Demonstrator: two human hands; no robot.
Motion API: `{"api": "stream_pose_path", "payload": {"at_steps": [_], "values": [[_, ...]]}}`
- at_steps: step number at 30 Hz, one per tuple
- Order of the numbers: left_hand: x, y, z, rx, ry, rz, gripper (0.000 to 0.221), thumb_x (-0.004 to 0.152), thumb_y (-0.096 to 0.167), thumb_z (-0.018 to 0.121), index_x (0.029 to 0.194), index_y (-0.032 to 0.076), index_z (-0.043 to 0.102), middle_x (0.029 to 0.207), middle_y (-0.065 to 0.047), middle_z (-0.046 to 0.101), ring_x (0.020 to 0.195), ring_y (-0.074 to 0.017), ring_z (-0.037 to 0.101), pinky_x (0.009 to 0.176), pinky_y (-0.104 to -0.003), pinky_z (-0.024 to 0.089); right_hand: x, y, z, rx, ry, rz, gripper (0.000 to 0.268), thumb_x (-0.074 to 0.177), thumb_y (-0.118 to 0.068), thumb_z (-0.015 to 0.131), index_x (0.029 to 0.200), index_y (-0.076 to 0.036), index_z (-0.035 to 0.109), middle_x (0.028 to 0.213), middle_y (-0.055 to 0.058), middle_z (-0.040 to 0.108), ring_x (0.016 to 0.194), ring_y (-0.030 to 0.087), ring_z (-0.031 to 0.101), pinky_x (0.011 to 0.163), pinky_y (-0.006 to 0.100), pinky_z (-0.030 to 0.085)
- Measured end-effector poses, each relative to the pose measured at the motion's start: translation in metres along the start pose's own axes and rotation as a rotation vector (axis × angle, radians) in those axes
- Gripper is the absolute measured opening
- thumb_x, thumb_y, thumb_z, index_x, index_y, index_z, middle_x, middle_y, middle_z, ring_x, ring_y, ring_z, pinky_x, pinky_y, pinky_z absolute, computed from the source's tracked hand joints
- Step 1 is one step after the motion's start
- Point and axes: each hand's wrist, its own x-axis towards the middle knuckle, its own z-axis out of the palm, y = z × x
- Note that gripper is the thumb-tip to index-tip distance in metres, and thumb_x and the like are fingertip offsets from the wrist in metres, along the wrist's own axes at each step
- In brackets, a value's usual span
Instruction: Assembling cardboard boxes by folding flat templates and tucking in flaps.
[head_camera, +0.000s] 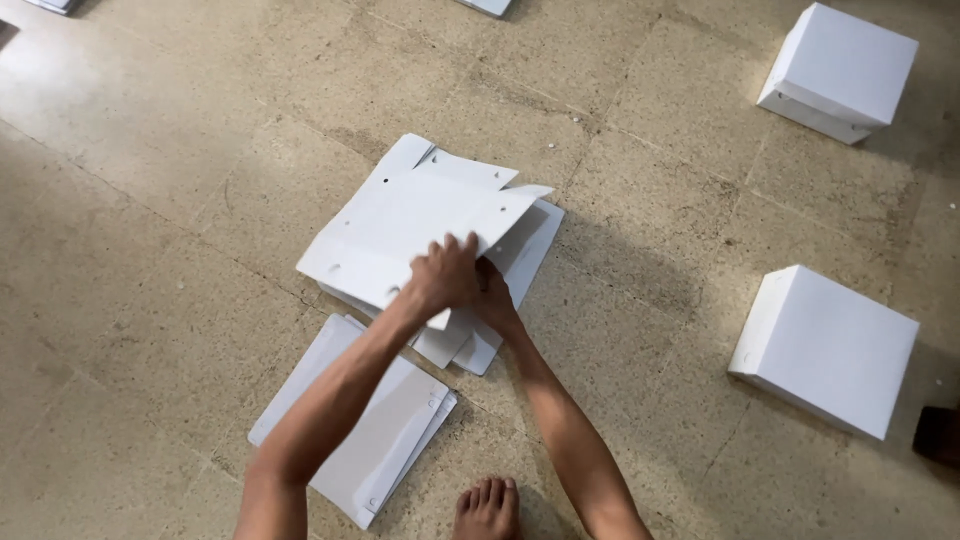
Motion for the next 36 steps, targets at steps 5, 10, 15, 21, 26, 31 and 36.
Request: {"api": "stream_pose_path", "payload": {"at_steps": [5,10,15,21,26,31,36], "values": [[-0.042,0.018,0.037,-0.11,-0.053,-0.018,0.077,0.088,0.017,0.06,0.157,0.007,0.027,0.154,-0.03,0.034,0.14,-0.047,0.035,0.093,-0.07,0.045,0.037,0.095,0.013,0.157,0.066,-0.141,0.071,0.08,-0.03,0.073,0.127,0.016,0.046,0.121,0.034,0.062,0.119,0.044,0.058,0.093,0.058,0.049],[-0.079,0.019,0.03,-0.336,-0.001,-0.066,0.068,0.093,0.012,0.057,0.154,0.001,0.031,0.157,-0.03,0.029,0.147,-0.0454,0.026,0.108,-0.069,0.035,0.019,0.076,0.018,0.199,0.07,-0.205,0.067,0.084,-0.024,0.071,0.133,0.013,0.044,0.122,0.03,0.063,0.12,0.042,0.057,0.094,0.058,0.049],[-0.074,-0.003,0.085,-0.486,0.068,0.073,0.091,0.085,0.019,0.062,0.16,0.006,0.012,0.162,-0.032,0.012,0.151,-0.0473,0.011,0.118,-0.066,0.02,-0.003,0.03,0.014,0.077,0.139,-0.154,0.058,0.092,-0.026,0.06,0.131,0.012,0.04,0.122,0.03,0.06,0.121,0.045,0.057,0.104,0.056,0.049],[-0.087,-0.009,0.11,-0.44,0.262,0.162,0.081,0.092,0.009,0.055,0.162,0.011,0.016,0.165,-0.022,0.017,0.152,-0.0398,0.011,0.121,-0.056,0.015,0.016,0.066,-0.001,0.029,0.128,-0.153,0.022,0.091,-0.027,0.068,0.088,-0.005,0.066,0.069,-0.003,0.06,0.067,0.009,0.052,0.059,0.04,0.046],[-0.075,-0.007,0.13,-0.47,0.329,0.182,0.07,0.097,0.007,0.046,0.161,0.014,0.02,0.164,-0.017,0.022,0.151,-0.0373,0.017,0.12,-0.055,0.02,-0.018,0.019,-0.008,0.084,0.247,-0.06,0.015,0.086,-0.014,0.061,0.073,-0.008,0.064,0.061,-0.003,0.051,0.06,0.009,0.047,0.053,0.035,0.042],[-0.068,0.0,0.131,-0.449,0.317,0.147,0.069,0.096,0.011,0.049,0.16,0.015,0.024,0.163,-0.016,0.026,0.151,-0.0358,0.022,0.12,-0.056,0.023,-0.024,0.041,-0.011,0.125,0.391,-0.085,0.021,0.085,-0.01,0.055,0.095,-0.004,0.073,0.086,0.009,0.07,0.09,0.013,0.058,0.075,0.035,0.05],[-0.06,-0.003,0.146,-0.479,0.331,0.164,0.067,0.095,0.025,0.056,0.156,0.01,0.034,0.163,-0.02,0.025,0.151,-0.0408,0.02,0.121,-0.058,0.019,-0.045,0.059,-0.007,0.151,0.502,-0.128,0.033,0.094,-0.007,0.052,0.125,0.002,0.061,0.117,0.025,0.065,0.11,0.035,0.066,0.094,0.042,0.054]]}}
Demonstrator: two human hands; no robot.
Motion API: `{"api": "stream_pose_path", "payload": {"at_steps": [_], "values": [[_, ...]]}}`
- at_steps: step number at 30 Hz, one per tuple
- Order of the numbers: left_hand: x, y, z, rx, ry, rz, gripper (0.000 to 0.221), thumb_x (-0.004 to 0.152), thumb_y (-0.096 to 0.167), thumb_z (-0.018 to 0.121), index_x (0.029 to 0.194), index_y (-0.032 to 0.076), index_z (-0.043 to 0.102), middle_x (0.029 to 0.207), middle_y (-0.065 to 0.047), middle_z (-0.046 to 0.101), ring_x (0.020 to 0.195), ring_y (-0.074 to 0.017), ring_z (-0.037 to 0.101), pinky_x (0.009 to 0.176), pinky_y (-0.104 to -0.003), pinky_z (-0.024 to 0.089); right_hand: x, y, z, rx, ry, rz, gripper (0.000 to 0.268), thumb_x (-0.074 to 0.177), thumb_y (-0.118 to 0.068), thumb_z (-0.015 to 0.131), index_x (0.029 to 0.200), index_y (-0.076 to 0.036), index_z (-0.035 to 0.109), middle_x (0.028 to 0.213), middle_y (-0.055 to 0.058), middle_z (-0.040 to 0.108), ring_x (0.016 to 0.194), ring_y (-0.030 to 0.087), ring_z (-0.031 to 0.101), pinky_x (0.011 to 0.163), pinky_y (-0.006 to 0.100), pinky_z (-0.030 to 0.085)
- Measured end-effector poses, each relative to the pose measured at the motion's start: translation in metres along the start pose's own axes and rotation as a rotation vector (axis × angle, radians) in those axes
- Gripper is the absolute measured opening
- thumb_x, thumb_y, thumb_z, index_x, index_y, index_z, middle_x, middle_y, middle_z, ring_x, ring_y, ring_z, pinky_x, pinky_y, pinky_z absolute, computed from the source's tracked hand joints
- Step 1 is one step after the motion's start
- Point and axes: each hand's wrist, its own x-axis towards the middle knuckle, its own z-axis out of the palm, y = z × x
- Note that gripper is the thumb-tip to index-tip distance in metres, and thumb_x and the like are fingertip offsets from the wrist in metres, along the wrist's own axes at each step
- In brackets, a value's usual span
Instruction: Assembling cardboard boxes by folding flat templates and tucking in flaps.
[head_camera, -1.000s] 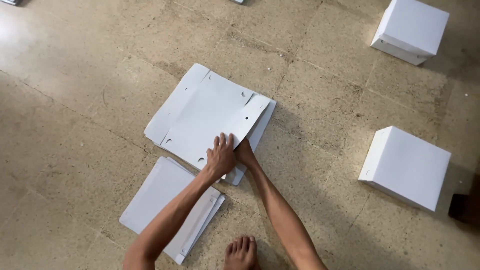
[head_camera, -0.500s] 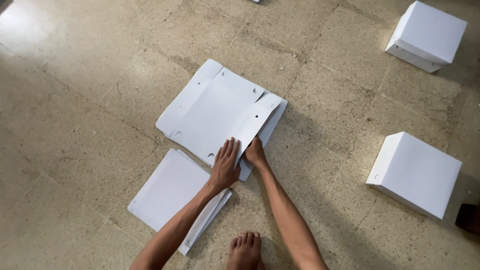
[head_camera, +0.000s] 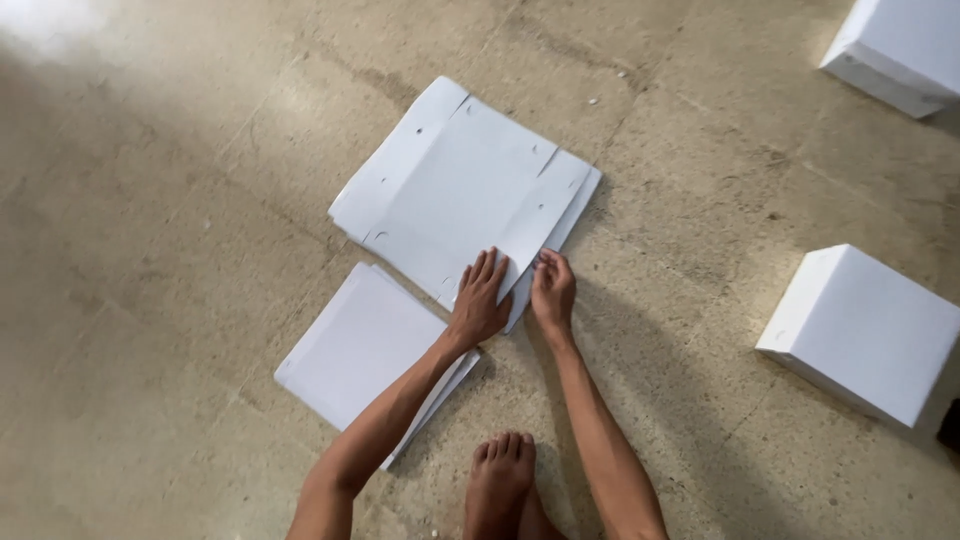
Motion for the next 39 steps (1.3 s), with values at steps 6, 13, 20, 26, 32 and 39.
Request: {"api": "stream_pose_path", "payload": {"at_steps": [6,13,20,26,32,39], "values": [[-0.035,-0.003,-0.027,-0.154,0.268,0.09,0.048,0.088,0.014,0.066,0.135,0.009,0.058,0.151,-0.019,0.047,0.142,-0.0409,0.039,0.116,-0.056,0.032,-0.099,0.008,0.019,-0.209,-0.199,-0.011,0.034,0.093,-0.018,0.055,0.123,-0.005,0.061,0.108,0.022,0.064,0.103,0.038,0.067,0.085,0.045,0.059],[-0.111,-0.026,-0.038,-0.059,0.317,0.051,0.041,0.087,0.021,0.069,0.126,0.01,0.062,0.13,-0.013,0.06,0.138,-0.0362,0.046,0.117,-0.051,0.033,-0.141,-0.023,0.013,-0.282,-0.43,0.045,0.037,0.1,-0.014,0.049,0.135,-0.003,0.051,0.117,0.023,0.056,0.111,0.041,0.062,0.092,0.05,0.057],[-0.122,-0.039,-0.023,0.19,0.196,0.192,0.051,0.082,0.047,0.069,0.125,0.019,0.063,0.128,-0.003,0.06,0.136,-0.0252,0.047,0.122,-0.053,0.021,-0.144,0.011,0.008,-0.378,-0.52,0.013,0.042,0.094,-0.012,0.052,0.135,-0.007,0.054,0.12,0.014,0.051,0.116,0.035,0.059,0.098,0.043,0.053],[-0.117,-0.038,-0.019,0.19,0.25,0.214,0.039,0.082,0.037,0.068,0.114,0.016,0.064,0.116,-0.005,0.061,0.128,-0.0257,0.053,0.119,-0.057,0.023,-0.148,-0.005,0.001,-0.276,-0.48,-0.064,0.038,0.093,-0.002,0.045,0.129,-0.006,0.058,0.113,0.014,0.054,0.108,0.037,0.062,0.089,0.047,0.055],[-0.117,-0.037,-0.017,0.161,0.281,0.212,0.037,0.08,0.034,0.068,0.112,0.016,0.062,0.113,-0.005,0.061,0.125,-0.0251,0.056,0.118,-0.058,0.023,-0.149,-0.007,0.0,-0.268,-0.421,-0.111,0.031,0.095,-0.004,0.047,0.12,-0.01,0.065,0.106,0.009,0.058,0.101,0.03,0.066,0.08,0.041,0.057],[-0.116,-0.035,-0.02,0.128,0.343,0.271,0.041,0.078,0.03,0.07,0.114,0.012,0.064,0.111,-0.008,0.062,0.122,-0.028,0.057,0.115,-0.06,0.026,-0.15,-0.005,0.0,-0.244,-0.357,-0.188,0.026,0.095,-0.002,0.047,0.112,-0.007,0.066,0.1,0.01,0.061,0.092,0.031,0.068,0.071,0.042,0.06]]}}
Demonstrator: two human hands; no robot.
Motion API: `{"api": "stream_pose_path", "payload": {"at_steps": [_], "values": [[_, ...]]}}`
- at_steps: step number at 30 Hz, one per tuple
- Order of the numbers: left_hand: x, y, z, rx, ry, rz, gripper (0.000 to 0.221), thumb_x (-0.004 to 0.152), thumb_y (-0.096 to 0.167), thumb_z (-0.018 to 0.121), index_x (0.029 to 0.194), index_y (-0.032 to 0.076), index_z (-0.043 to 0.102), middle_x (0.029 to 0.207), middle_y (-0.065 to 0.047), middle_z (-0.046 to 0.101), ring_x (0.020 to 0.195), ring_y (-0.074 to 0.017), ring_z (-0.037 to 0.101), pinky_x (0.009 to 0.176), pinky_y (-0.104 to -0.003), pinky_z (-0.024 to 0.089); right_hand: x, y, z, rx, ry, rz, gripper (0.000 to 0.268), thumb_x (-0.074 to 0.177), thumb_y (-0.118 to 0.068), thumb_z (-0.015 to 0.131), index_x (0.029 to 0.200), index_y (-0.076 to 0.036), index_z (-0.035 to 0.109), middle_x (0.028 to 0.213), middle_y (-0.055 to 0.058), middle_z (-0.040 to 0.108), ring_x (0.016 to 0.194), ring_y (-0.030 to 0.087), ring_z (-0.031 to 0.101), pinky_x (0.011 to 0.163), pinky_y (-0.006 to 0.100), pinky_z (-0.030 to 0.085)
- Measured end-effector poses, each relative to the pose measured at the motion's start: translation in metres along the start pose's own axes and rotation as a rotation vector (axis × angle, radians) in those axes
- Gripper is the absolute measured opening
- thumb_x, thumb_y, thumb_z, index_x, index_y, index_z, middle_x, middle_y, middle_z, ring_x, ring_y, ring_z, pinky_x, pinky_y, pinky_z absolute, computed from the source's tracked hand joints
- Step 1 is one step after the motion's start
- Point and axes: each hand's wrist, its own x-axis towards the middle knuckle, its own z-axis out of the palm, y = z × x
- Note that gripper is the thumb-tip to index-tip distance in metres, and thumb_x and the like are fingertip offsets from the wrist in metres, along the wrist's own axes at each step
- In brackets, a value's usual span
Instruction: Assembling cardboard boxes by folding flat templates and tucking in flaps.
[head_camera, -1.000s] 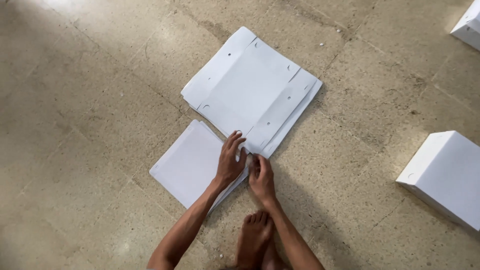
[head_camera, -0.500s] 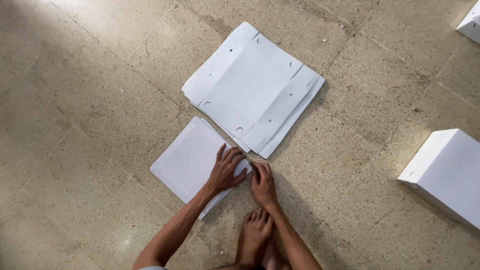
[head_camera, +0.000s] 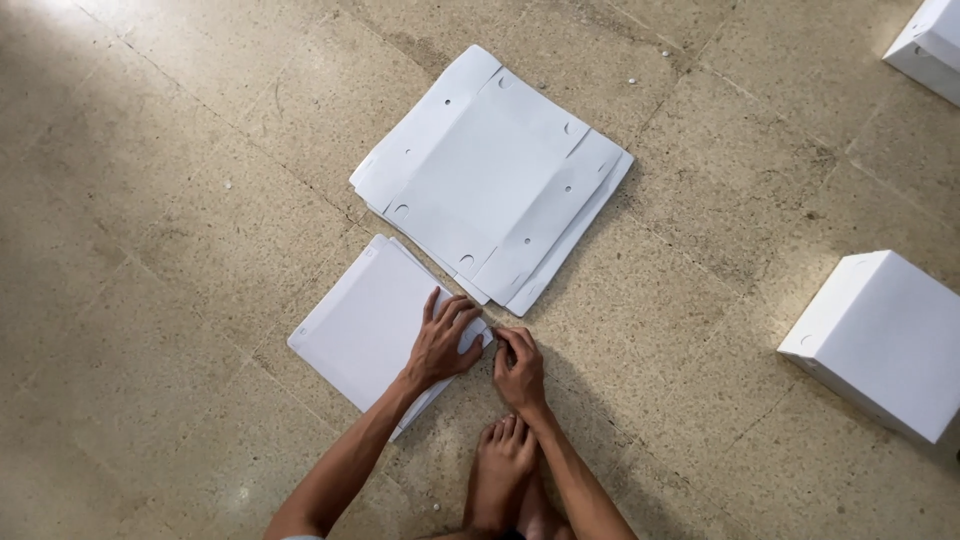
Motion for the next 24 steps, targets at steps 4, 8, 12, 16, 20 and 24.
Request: {"api": "stream_pose_path", "payload": {"at_steps": [4,8,12,16,20,24], "values": [[-0.002,-0.002,0.001,-0.007,0.001,0.015,0.04,0.077,0.029,0.069,0.113,0.011,0.067,0.111,-0.009,0.063,0.122,-0.0284,0.058,0.115,-0.061,0.026,0.0,-0.001,0.0,-0.018,0.0,-0.021,0.026,0.096,-0.002,0.046,0.112,-0.008,0.066,0.1,0.008,0.061,0.092,0.029,0.069,0.071,0.041,0.06],[-0.004,-0.004,0.006,-0.019,0.025,0.022,0.039,0.078,0.027,0.068,0.114,0.011,0.067,0.111,-0.01,0.062,0.122,-0.0294,0.058,0.115,-0.061,0.024,0.0,-0.002,-0.002,-0.009,-0.01,-0.046,0.026,0.098,-0.002,0.045,0.114,-0.008,0.065,0.101,0.009,0.06,0.093,0.03,0.068,0.071,0.044,0.061],[-0.005,-0.003,0.007,-0.024,0.05,0.027,0.037,0.078,0.024,0.067,0.113,0.01,0.066,0.111,-0.01,0.063,0.122,-0.0304,0.058,0.116,-0.063,0.023,0.0,-0.001,-0.003,-0.027,-0.025,-0.071,0.025,0.098,-0.002,0.045,0.113,-0.009,0.065,0.101,0.007,0.059,0.093,0.028,0.068,0.071,0.043,0.062],[-0.005,-0.003,0.009,-0.012,0.059,0.033,0.038,0.077,0.024,0.067,0.113,0.011,0.065,0.113,-0.01,0.063,0.122,-0.03,0.058,0.116,-0.063,0.022,0.0,0.01,0.0,-0.041,-0.03,-0.086,0.025,0.098,-0.003,0.045,0.112,-0.01,0.065,0.101,0.006,0.059,0.093,0.027,0.068,0.072,0.042,0.062],[-0.008,-0.006,0.013,-0.019,0.052,0.035,0.035,0.079,0.024,0.067,0.112,0.011,0.066,0.114,-0.009,0.064,0.123,-0.0285,0.058,0.117,-0.062,0.02,-0.001,0.013,0.002,-0.056,-0.012,-0.093,0.025,0.098,-0.004,0.046,0.111,-0.011,0.066,0.099,0.005,0.059,0.09,0.026,0.068,0.071,0.041,0.062],[-0.003,-0.002,0.008,-0.029,0.017,0.013,0.036,0.08,0.023,0.067,0.115,0.012,0.066,0.118,-0.008,0.065,0.125,-0.0277,0.057,0.117,-0.062,0.019,-0.001,0.006,0.0,-0.043,0.005,-0.074,0.024,0.098,-0.006,0.046,0.108,-0.012,0.067,0.097,0.005,0.06,0.088,0.025,0.068,0.069,0.04,0.062]]}}
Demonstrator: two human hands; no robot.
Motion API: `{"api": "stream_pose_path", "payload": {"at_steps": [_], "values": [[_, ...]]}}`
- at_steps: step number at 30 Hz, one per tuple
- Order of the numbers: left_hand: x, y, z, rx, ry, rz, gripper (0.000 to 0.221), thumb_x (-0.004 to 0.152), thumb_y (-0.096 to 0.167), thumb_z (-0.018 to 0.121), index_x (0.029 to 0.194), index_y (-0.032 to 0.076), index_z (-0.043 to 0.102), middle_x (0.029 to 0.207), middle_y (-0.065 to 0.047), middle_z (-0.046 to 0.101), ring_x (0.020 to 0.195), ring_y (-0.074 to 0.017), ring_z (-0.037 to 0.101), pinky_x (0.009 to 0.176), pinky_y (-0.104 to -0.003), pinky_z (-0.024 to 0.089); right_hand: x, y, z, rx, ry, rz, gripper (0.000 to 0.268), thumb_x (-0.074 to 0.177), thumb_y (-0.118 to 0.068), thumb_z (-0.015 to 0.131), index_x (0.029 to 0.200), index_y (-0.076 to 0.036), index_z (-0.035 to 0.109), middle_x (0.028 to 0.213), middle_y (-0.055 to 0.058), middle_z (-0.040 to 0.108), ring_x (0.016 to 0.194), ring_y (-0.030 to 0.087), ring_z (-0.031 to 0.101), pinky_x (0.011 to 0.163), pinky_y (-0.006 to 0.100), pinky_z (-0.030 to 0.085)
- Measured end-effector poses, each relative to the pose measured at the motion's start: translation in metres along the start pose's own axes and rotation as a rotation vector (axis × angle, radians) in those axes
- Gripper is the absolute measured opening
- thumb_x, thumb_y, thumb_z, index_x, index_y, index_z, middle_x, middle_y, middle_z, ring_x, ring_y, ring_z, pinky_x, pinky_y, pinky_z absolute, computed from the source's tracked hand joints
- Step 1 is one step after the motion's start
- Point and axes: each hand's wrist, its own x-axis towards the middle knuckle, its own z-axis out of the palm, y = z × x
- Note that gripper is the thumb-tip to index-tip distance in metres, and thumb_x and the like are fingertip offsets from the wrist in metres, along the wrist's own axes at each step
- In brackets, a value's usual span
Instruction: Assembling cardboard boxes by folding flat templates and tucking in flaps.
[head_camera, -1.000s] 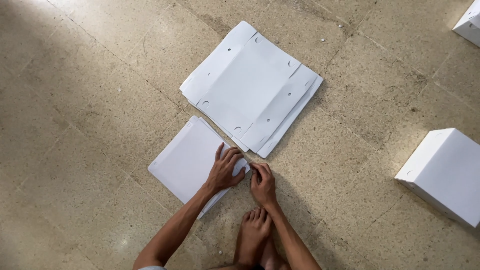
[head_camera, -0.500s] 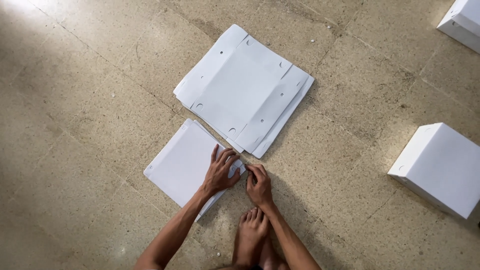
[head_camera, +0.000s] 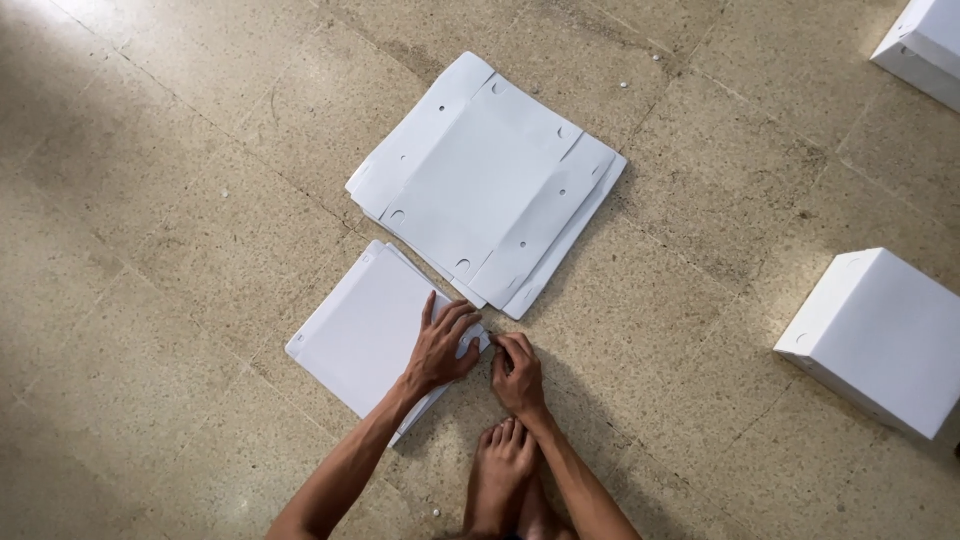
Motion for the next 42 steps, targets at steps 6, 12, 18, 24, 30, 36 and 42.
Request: {"api": "stream_pose_path", "payload": {"at_steps": [6,12,18,24,30,36,42], "values": [[0.053,0.006,0.011,0.049,0.043,0.011,0.049,0.077,0.025,0.076,0.122,0.01,0.063,0.129,-0.012,0.062,0.133,-0.0297,0.052,0.119,-0.055,0.027,-0.003,0.014,0.006,0.074,0.051,0.103,0.02,0.096,-0.011,0.05,0.103,-0.01,0.068,0.094,0.008,0.063,0.086,0.028,0.07,0.067,0.041,0.061],[0.082,0.01,0.039,0.288,-0.17,-0.203,0.078,0.08,0.039,0.067,0.144,-0.001,0.045,0.144,-0.031,0.046,0.135,-0.0447,0.047,0.108,-0.056,0.042,0.015,0.012,0.002,0.161,0.251,0.214,0.024,0.093,-0.004,0.048,0.105,-0.005,0.068,0.087,0.013,0.065,0.08,0.027,0.07,0.068,0.041,0.06],[0.108,-0.014,0.094,0.516,-0.303,-0.209,0.094,0.067,0.058,0.066,0.135,-0.004,0.048,0.111,-0.027,0.053,0.105,-0.0394,0.056,0.065,-0.045,0.059,0.04,0.022,-0.001,-0.018,0.478,0.118,0.02,0.089,-0.006,0.055,0.103,-0.009,0.069,0.088,0.013,0.065,0.084,0.031,0.069,0.068,0.039,0.058],[0.131,0.012,0.041,0.3,-0.313,-0.368,0.098,0.067,0.069,0.067,0.137,0.003,0.048,0.147,-0.035,0.037,0.142,-0.055,0.029,0.101,-0.078,0.03,0.105,0.007,-0.032,0.22,0.312,0.316,0.05,0.087,-0.005,0.052,0.135,0.008,0.05,0.13,0.035,0.058,0.121,0.043,0.06,0.101,0.047,0.052],[0.138,0.016,0.041,0.244,-0.376,-0.423,0.121,0.061,0.084,0.063,0.151,0.008,0.036,0.147,-0.039,0.034,0.142,-0.0592,0.026,0.1,-0.082,0.028,0.146,0.018,-0.038,0.321,0.379,0.66,0.051,0.086,-0.03,0.063,0.13,-0.003,0.064,0.125,0.019,0.067,0.12,0.031,0.063,0.096,0.04,0.053],[0.149,0.009,0.047,0.122,-0.445,-0.478,0.07,0.09,0.035,0.058,0.149,0.004,0.035,0.141,-0.041,0.041,0.137,-0.0587,0.037,0.095,-0.07,0.045,0.16,0.035,-0.017,0.427,0.377,0.407,0.033,0.1,-0.034,0.059,0.12,-0.011,0.069,0.109,0.013,0.069,0.103,0.017,0.063,0.082,0.038,0.052],[0.146,-0.094,0.116,0.022,-0.65,-0.471,0.024,0.083,0.023,0.055,0.106,0.016,0.062,0.09,-0.017,0.069,0.085,-0.0439,0.073,0.061,-0.055,0.061,0.156,0.005,-0.02,0.352,0.377,0.158,0.05,0.11,-0.035,0.031,0.133,0.001,0.056,0.127,0.024,0.061,0.124,0.035,0.057,0.102,0.046,0.05]]}}
